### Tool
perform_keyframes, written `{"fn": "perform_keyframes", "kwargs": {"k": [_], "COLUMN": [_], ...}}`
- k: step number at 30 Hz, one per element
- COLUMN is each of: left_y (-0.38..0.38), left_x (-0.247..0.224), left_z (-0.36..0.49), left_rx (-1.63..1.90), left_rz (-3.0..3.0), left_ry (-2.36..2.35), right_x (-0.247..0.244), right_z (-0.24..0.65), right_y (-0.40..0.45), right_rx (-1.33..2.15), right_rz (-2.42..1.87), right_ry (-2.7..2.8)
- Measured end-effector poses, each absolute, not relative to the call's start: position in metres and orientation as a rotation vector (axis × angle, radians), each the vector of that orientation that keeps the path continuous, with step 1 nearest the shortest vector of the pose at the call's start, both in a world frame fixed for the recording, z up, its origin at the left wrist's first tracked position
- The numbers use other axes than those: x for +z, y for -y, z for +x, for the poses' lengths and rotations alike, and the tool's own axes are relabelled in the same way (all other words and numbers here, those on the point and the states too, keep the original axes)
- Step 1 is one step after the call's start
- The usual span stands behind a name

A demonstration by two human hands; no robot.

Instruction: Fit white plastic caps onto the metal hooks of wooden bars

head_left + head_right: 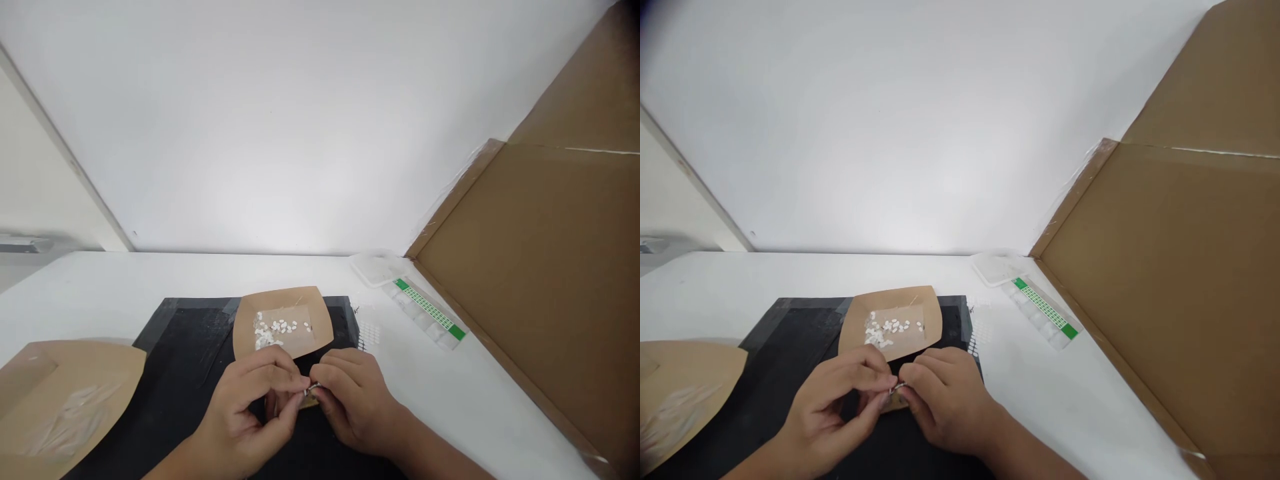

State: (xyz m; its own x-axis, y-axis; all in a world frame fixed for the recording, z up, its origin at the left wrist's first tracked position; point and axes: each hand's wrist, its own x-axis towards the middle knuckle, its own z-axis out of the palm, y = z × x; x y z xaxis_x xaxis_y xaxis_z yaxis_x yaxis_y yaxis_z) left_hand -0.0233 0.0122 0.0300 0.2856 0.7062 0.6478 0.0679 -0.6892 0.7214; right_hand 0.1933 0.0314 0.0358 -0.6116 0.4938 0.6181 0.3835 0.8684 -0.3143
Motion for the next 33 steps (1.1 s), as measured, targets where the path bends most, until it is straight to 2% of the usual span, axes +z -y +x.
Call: {"fn": "perform_keyframes", "kwargs": {"k": [12, 27, 33], "left_y": [-0.011, -0.011, -0.011], "left_x": [0.033, 0.022, 0.021], "left_z": [-0.021, -0.019, -0.022], "left_rx": [1.420, 1.304, 1.284], "left_rz": [1.833, 1.695, 1.735], "left_ry": [-0.734, -0.853, -0.798], "right_x": [0.038, 0.031, 0.038], "right_z": [0.187, 0.191, 0.193], "right_y": [-0.020, -0.026, -0.027], "right_rx": [0.444, 0.483, 0.635], "right_rz": [-0.747, -0.714, -0.659], "right_ry": [2.212, 2.147, 2.140]}}
